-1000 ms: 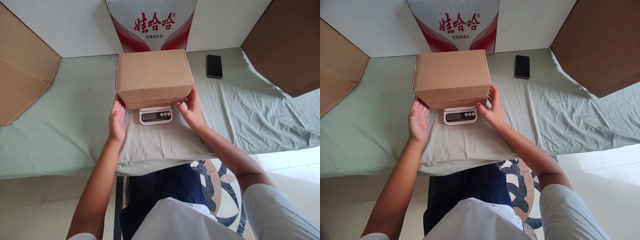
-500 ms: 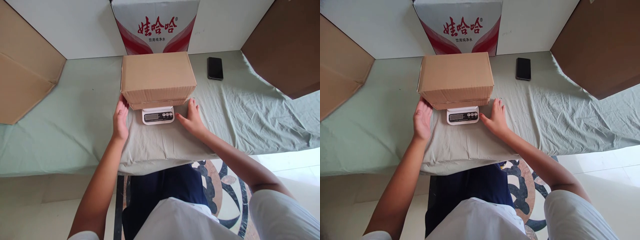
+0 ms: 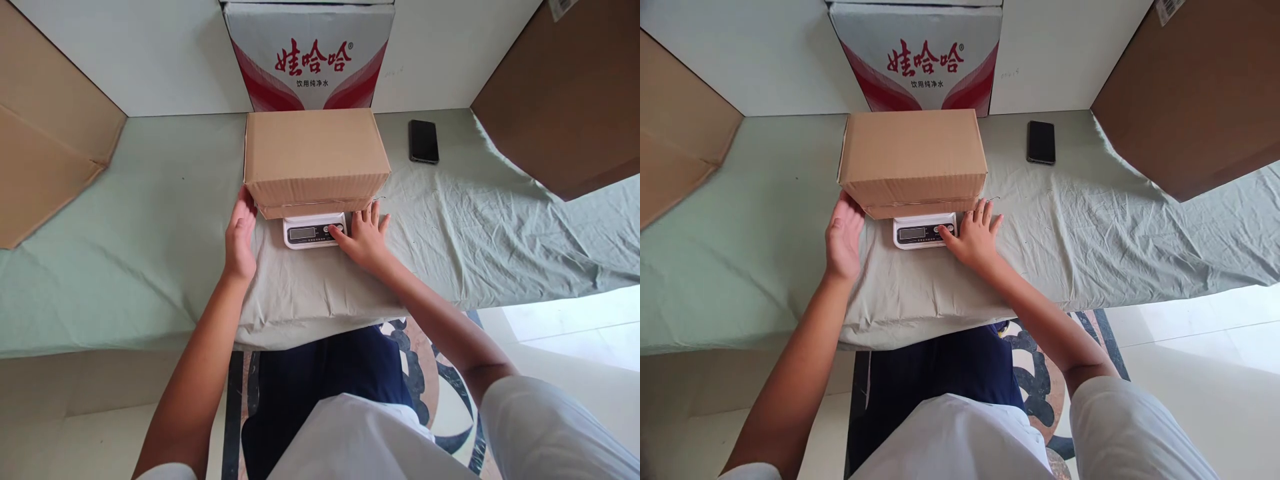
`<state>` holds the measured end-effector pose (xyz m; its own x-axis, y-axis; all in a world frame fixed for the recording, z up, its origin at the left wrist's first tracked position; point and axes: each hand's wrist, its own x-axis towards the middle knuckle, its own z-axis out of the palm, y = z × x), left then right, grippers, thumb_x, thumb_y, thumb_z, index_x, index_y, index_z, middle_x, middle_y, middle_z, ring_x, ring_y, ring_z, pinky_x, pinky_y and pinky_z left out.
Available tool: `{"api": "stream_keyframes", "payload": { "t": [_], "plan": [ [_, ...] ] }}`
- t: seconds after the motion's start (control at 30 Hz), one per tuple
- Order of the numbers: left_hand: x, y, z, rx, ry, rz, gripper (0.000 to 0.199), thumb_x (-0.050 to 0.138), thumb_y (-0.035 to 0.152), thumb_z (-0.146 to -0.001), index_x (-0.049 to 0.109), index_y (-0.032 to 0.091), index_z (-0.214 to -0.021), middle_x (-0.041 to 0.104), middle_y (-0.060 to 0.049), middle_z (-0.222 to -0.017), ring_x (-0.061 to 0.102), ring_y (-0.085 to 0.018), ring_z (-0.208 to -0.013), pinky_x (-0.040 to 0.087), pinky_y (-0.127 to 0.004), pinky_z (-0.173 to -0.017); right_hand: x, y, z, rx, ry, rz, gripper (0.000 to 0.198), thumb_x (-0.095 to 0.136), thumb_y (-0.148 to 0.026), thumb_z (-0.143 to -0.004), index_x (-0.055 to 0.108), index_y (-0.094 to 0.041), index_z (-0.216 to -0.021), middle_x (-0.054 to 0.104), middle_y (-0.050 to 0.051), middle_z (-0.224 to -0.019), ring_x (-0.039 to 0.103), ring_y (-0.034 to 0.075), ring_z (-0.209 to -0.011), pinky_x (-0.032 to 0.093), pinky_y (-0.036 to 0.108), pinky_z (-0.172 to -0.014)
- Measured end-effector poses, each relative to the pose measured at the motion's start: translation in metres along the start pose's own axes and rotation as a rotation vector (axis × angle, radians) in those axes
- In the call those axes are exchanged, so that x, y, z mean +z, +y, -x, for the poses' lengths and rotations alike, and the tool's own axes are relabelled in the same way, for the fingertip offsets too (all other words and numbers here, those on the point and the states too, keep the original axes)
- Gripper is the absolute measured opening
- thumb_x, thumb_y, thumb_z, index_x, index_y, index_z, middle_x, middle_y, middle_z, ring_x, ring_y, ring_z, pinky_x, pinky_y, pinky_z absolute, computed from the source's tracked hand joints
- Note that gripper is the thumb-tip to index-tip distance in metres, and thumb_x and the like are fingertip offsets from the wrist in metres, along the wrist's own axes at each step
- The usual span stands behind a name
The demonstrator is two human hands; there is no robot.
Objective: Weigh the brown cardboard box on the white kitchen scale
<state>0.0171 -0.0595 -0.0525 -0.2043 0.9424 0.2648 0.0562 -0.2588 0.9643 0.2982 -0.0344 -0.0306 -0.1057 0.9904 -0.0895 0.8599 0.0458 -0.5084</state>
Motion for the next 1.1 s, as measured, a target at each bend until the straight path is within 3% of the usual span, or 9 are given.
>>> {"api": "stream_keyframes", "payload": {
  "t": [0.23, 0.43, 0.7, 0.87, 1.0, 1.1],
  "plan": [
    [0.002, 0.0, 0.0, 0.004, -0.008, 0.018, 0.103, 0.062, 0.098, -0.093, 0.063, 0.035, -0.174, 0.052, -0.006, -0.19, 0.032, -0.038, -0.186, 0.026, -0.053, -0.155, -0.003, -0.012, 0.0, 0.058, -0.058, 0.057, 0.098, 0.06, -0.071, -0.107, 0.038, -0.01, -0.182, 0.014, 0.029, -0.202, 0.001, 0.056, -0.191, 0.0, 0.094, -0.146],
    [0.001, 0.0, 0.0, -0.017, -0.015, 0.001, 0.104, 0.062, 0.098, -0.093, 0.063, 0.034, -0.175, 0.052, -0.006, -0.19, 0.031, -0.038, -0.186, 0.028, -0.052, -0.154, -0.005, -0.014, -0.005, 0.045, -0.076, 0.046, 0.102, 0.06, -0.067, -0.105, 0.03, -0.016, -0.187, 0.012, 0.025, -0.204, 0.0, 0.055, -0.192, -0.001, 0.098, -0.143],
    [0.003, 0.003, 0.001, -0.024, -0.004, -0.023, 0.105, 0.06, 0.099, -0.093, 0.063, 0.035, -0.175, 0.052, -0.007, -0.19, 0.034, -0.038, -0.185, 0.029, -0.051, -0.153, -0.01, -0.019, -0.003, 0.034, -0.118, 0.075, 0.1, 0.058, -0.065, -0.108, 0.03, -0.011, -0.188, 0.013, 0.022, -0.204, -0.003, 0.054, -0.192, -0.002, 0.094, -0.147],
    [0.001, 0.002, 0.001, -0.033, 0.001, -0.021, 0.103, 0.06, 0.097, -0.094, 0.062, 0.033, -0.175, 0.052, -0.009, -0.19, 0.034, -0.038, -0.185, 0.029, -0.053, -0.153, -0.008, 0.007, 0.001, -0.008, -0.057, -0.017, 0.102, 0.055, -0.081, -0.106, 0.04, -0.016, -0.183, 0.019, 0.024, -0.203, 0.006, 0.054, -0.192, -0.001, 0.095, -0.146],
    [0.001, 0.001, 0.002, -0.032, 0.011, -0.023, 0.104, 0.06, 0.098, -0.094, 0.062, 0.032, -0.175, 0.051, -0.009, -0.19, 0.035, -0.036, -0.185, 0.032, -0.049, -0.152, -0.022, 0.044, 0.008, 0.054, -0.024, -0.155, 0.12, 0.059, -0.095, -0.097, 0.044, -0.012, -0.181, 0.02, 0.029, -0.201, 0.008, 0.055, -0.192, -0.001, 0.092, -0.148],
    [0.001, -0.001, 0.002, -0.031, 0.017, -0.016, 0.107, 0.062, 0.1, -0.092, 0.062, 0.032, -0.175, 0.052, -0.008, -0.19, 0.035, -0.037, -0.185, 0.032, -0.051, -0.153, -0.039, 0.069, 0.002, 0.077, 0.004, -0.373, 0.116, 0.061, -0.098, -0.095, 0.05, -0.02, -0.18, 0.03, 0.022, -0.2, 0.017, 0.051, -0.191, 0.009, 0.085, -0.153]
  ]
}}
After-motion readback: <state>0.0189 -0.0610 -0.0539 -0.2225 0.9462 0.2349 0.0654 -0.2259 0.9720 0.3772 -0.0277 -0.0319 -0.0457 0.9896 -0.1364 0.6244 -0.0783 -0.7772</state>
